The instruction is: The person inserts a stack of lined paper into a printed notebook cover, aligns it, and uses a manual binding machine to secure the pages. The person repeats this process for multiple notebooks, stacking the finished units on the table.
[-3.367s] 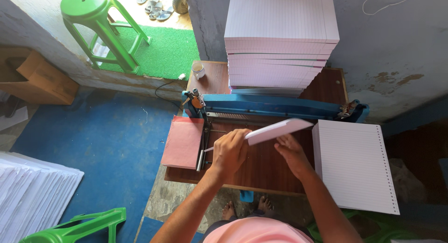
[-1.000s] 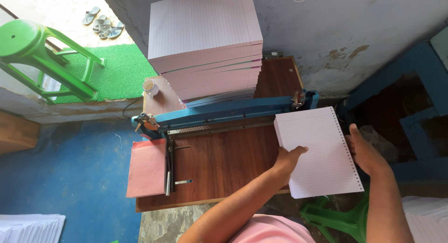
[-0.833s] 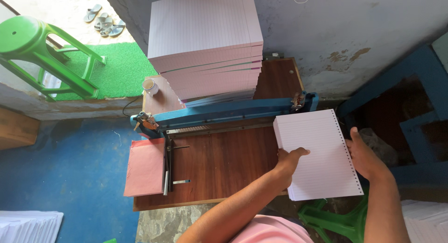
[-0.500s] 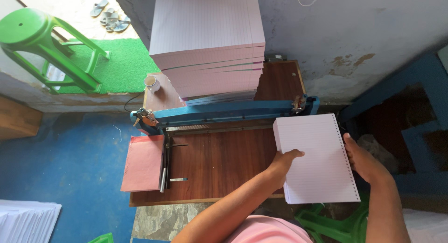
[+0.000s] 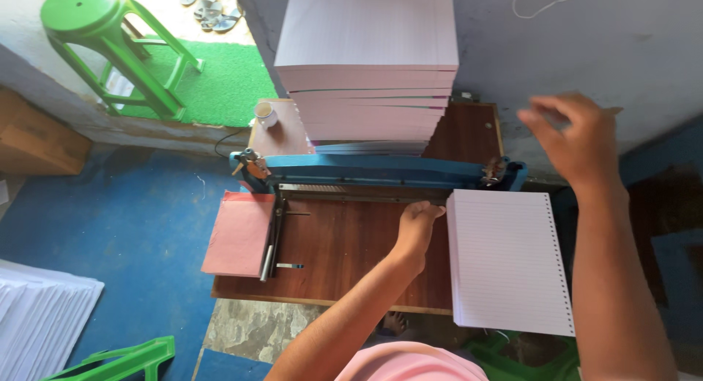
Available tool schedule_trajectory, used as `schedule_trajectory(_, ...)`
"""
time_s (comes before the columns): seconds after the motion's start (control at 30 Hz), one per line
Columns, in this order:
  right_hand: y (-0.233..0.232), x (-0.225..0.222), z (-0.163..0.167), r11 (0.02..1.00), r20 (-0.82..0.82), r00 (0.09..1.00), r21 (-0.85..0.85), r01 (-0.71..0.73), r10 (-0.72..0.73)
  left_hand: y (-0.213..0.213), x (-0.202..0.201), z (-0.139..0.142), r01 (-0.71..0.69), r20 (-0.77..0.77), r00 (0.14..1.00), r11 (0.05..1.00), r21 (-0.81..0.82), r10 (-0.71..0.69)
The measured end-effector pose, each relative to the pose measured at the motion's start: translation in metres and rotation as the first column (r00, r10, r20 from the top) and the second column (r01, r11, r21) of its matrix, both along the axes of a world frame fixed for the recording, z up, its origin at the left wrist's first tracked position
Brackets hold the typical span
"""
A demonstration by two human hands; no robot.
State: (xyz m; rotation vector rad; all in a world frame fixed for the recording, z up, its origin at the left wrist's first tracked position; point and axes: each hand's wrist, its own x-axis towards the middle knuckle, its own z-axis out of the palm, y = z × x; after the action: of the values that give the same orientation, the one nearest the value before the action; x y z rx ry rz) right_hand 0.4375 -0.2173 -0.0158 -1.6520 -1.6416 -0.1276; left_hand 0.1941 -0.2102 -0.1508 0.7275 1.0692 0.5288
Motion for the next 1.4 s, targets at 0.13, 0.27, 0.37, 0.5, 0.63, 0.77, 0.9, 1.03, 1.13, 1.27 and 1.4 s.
schedule_trajectory(0.13, 0.050, -0.037, 0.037, 0.991, 0.170, 0.978, 0.047, -0.127, 0.118, 0.012, -0.023, 0.004, -0.022, 0.000, 1.000, 0.999, -0.022, 0.022)
schedule_trajectory(0.27, 0.088, -0.064, 0.057, 0.966, 0.357, 0.906, 0.033, -0.257, 0.229, 0.024, -0.049, -0.002, -0.031, -0.007, 1.000, 1.000, 0.008, 0.031)
schedule_trajectory(0.37, 0.110, -0.081, 0.065, 0.966, 0.363, 0.896, -0.075, -0.246, 0.256, 0.033, -0.066, -0.010, -0.056, -0.004, 0.998, 0.998, 0.019, 0.056)
schedule_trajectory(0.5, 0.120, -0.092, 0.074, 0.964, 0.358, 0.902, -0.195, -0.180, 0.241, 0.040, -0.079, -0.017, -0.050, 0.006, 0.999, 0.999, -0.005, 0.050)
schedule_trajectory(0.63, 0.123, -0.098, 0.078, 0.955, 0.352, 0.923, -0.291, -0.048, 0.154, 0.042, -0.088, -0.018, -0.033, 0.007, 0.999, 0.999, -0.025, 0.033)
schedule_trajectory(0.77, 0.130, -0.097, 0.080, 0.948, 0.338, 0.930, -0.316, -0.033, 0.145, 0.044, -0.093, -0.017, -0.020, 0.008, 1.000, 0.999, -0.025, 0.020)
schedule_trajectory(0.9, 0.137, -0.092, 0.083, 0.934, 0.316, 0.939, -0.357, -0.018, 0.138, 0.047, -0.098, -0.017, -0.009, 0.021, 1.000, 1.000, -0.028, 0.009)
schedule_trajectory(1.03, 0.142, -0.088, 0.087, 0.903, 0.306, 0.945, -0.430, 0.025, 0.119, 0.052, -0.102, -0.015, -0.003, 0.017, 1.000, 0.999, -0.032, 0.004)
schedule_trajectory(1.13, 0.145, -0.086, 0.089, 0.881, 0.315, 0.944, -0.469, 0.068, 0.095, 0.054, -0.104, -0.013, 0.020, -0.009, 1.000, 0.999, -0.046, -0.020)
schedule_trajectory(1.27, 0.152, -0.083, 0.089, 0.865, 0.333, 0.939, -0.493, 0.096, 0.085, 0.056, -0.104, -0.011, 0.016, -0.008, 1.000, 0.999, -0.037, -0.017)
schedule_trajectory(1.4, 0.155, -0.080, 0.087, 0.879, 0.382, 0.918, -0.467, 0.095, 0.104, 0.058, -0.104, -0.009, 0.025, -0.026, 0.999, 0.999, -0.035, -0.026)
